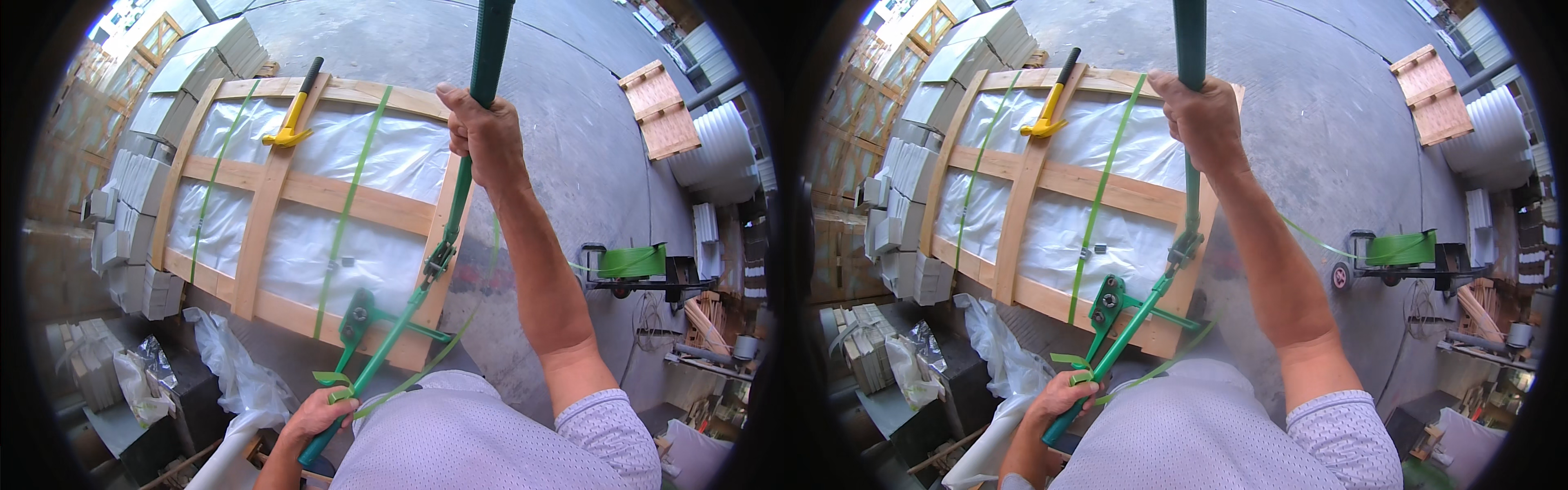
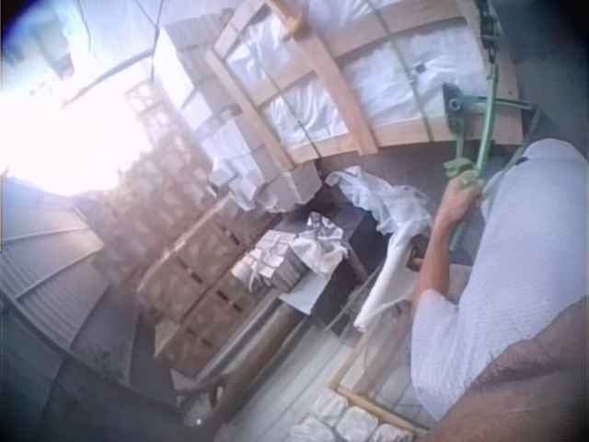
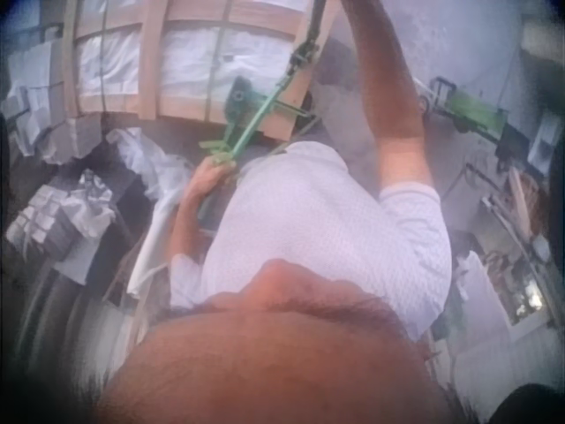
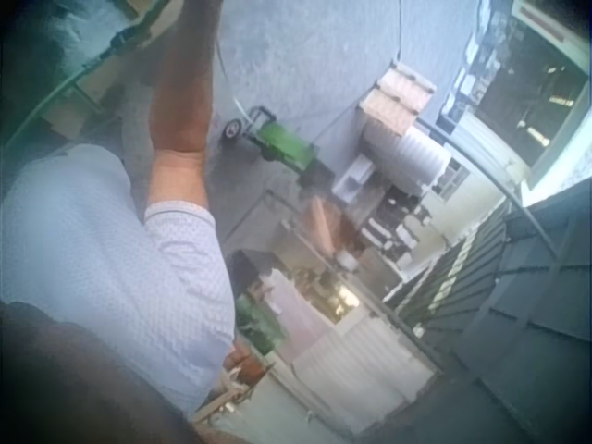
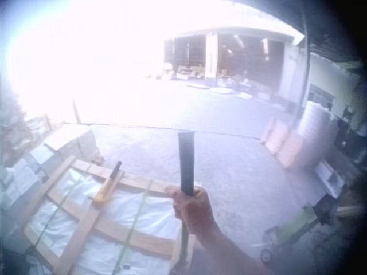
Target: The person secures a wooden crate on a pallet using green plastic strapping. They thread the strap through a hand tensioner, pull it tight, and fasten it to the crate frame. The process is repeated for multiple straps across the crate.
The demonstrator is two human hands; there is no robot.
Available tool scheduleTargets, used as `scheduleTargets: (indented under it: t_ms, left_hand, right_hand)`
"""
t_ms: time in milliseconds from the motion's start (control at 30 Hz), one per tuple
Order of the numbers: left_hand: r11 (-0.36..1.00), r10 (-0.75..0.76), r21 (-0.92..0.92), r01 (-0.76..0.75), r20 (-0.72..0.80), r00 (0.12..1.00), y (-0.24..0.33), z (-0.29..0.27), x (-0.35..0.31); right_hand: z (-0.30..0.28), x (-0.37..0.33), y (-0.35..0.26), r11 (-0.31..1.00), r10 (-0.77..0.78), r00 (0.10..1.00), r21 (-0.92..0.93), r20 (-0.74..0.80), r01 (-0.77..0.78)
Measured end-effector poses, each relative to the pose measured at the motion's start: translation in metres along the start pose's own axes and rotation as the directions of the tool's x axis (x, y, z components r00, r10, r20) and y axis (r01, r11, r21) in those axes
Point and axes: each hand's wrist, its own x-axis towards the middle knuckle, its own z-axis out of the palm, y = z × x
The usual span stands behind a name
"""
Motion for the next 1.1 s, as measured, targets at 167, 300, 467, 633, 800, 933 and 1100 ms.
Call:
scheduleTargets:
  t_ms: [167, 300, 467, 633, 800, 933, 1100]
  left_hand:
    - [0.998, 0.022, -0.067, -0.021, 0.023, 0.999, 0.016, -0.003, -0.006]
    - [0.991, 0.058, -0.128, -0.046, 0.089, 0.994, 0.037, -0.011, -0.008]
    - [0.99, 0.081, -0.12, -0.067, 0.115, 0.99, 0.059, -0.012, -0.013]
    - [0.995, 0.069, -0.076, -0.062, 0.092, 0.993, 0.07, -0.005, -0.014]
    - [0.994, 0.078, -0.086, -0.073, 0.062, 0.995, 0.064, 0.005, -0.016]
    - [0.995, 0.027, -0.095, -0.024, 0.04, 0.999, 0.053, 0.011, -0.016]
    - [0.994, 0.058, -0.094, -0.056, 0.021, 0.998, 0.036, 0.025, -0.012]
  right_hand:
    - [-0.012, 0.017, 0.008, 1.0, 0.019, 0.998, 0.015, -0.054, -0.018]
    - [-0.035, 0.035, 0.011, 1.0, 0.025, 0.993, 0.018, -0.119, -0.024]
    - [-0.061, 0.044, 0.009, 0.996, 0.089, 0.971, 0.034, -0.223, -0.083]
    - [-0.071, 0.039, 0.008, 0.998, 0.063, 0.965, 0.034, -0.253, -0.056]
    - [-0.073, 0.03, 0.002, 0.995, 0.078, 0.964, 0.082, -0.253, -0.059]
    - [-0.074, 0.02, -0.002, 0.993, 0.053, 0.965, 0.111, -0.256, -0.026]
    - [-0.083, 0.006, -0.008, 0.988, 0.055, 0.965, 0.152, -0.256, -0.016]
